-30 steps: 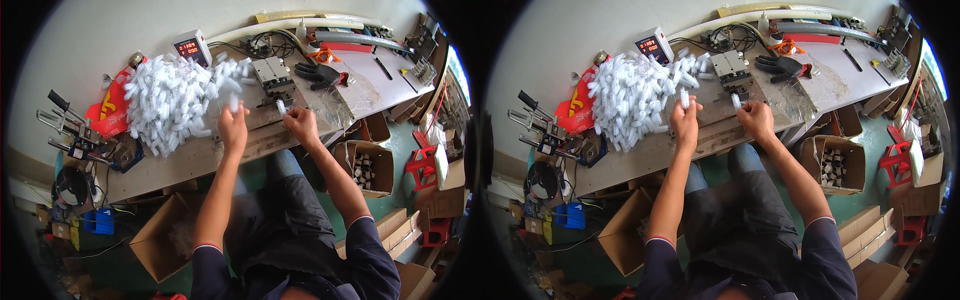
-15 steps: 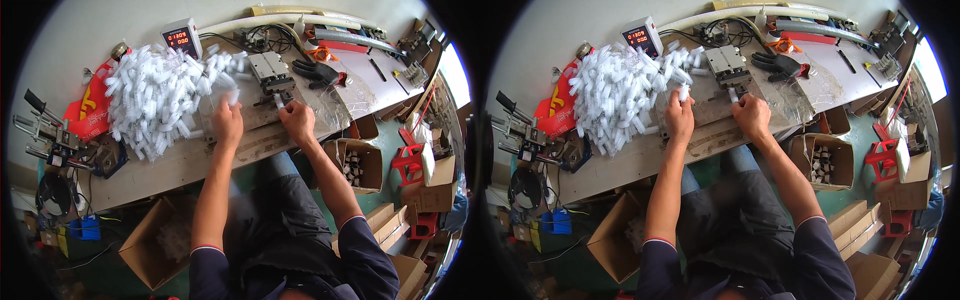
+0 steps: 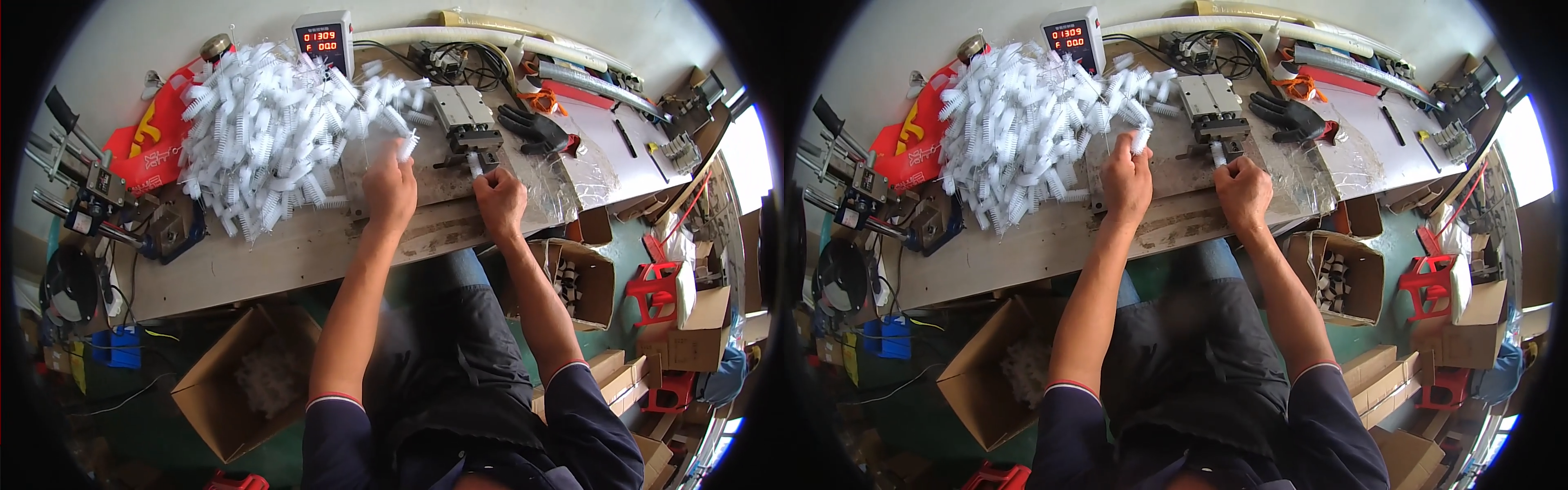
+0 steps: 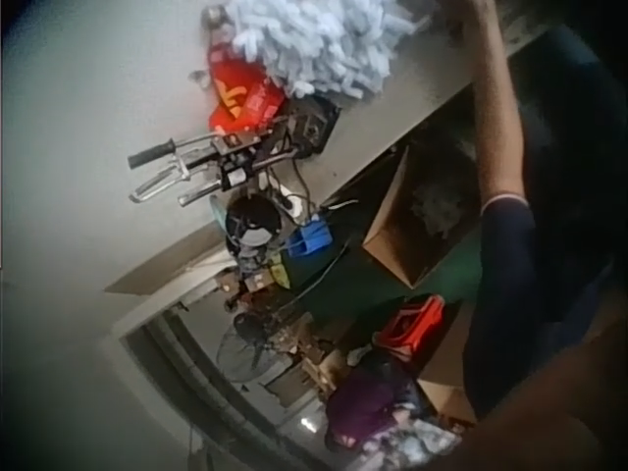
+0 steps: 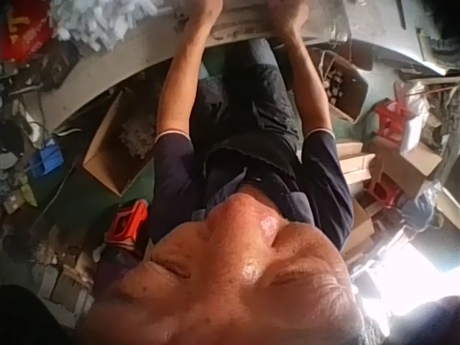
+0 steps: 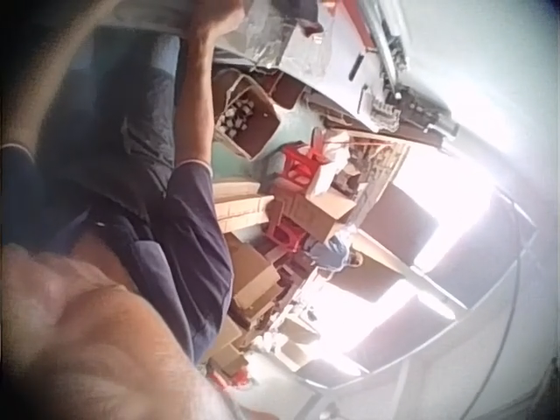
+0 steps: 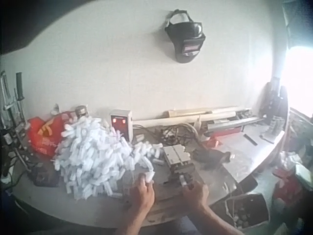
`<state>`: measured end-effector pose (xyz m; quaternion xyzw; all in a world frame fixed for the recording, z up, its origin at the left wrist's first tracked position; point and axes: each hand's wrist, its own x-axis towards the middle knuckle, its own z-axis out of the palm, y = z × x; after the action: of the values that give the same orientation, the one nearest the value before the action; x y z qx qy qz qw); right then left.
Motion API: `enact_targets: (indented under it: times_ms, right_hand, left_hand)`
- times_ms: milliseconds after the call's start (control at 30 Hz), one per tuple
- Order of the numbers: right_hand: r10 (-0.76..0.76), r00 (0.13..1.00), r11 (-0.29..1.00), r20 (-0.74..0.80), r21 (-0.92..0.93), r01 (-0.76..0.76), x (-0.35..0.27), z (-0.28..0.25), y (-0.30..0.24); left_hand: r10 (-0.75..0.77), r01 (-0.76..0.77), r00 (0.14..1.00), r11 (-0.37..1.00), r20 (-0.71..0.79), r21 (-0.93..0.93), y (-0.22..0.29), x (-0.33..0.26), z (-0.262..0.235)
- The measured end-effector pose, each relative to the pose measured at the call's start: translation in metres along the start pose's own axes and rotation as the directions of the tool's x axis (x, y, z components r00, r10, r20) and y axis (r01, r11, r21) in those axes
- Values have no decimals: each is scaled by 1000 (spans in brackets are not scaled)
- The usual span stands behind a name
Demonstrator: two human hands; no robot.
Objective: Assembling small white plastic components using a workbench press tool in a manufacturing facility.
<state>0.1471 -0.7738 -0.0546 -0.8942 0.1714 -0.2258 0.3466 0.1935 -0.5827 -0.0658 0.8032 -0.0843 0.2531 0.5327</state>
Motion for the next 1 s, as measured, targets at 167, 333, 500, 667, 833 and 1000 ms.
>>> enact_targets:
  times_ms: [167, 333, 500, 667, 833, 1000]
  right_hand:
    - [-10, 1000, 1000, -9, 2, 10, 1, 3, 3]
    - [41, 998, 999, -43, 27, -40, 6, 1, 1]
    - [89, 995, 989, -33, 118, -84, 2, 0, 0]
    - [87, 995, 989, -44, 127, -80, 2, 0, -1]
    - [59, 997, 991, -57, 122, -52, 3, 0, 1]
    - [56, 997, 986, -52, 160, -47, 4, -2, 4]
  left_hand:
    - [216, -200, 968, 971, -126, 133, 1, 0, 1]
    - [307, -293, 951, 930, -33, 224, 13, -1, 1]
    - [362, -381, 923, 905, 128, 190, 20, -5, 4]
    - [310, -379, 899, 905, 310, 193, 27, -6, 18]
    - [306, -389, 896, 891, 323, 233, 28, -8, 33]
    - [314, -440, 868, 845, 384, 304, 30, -12, 34]
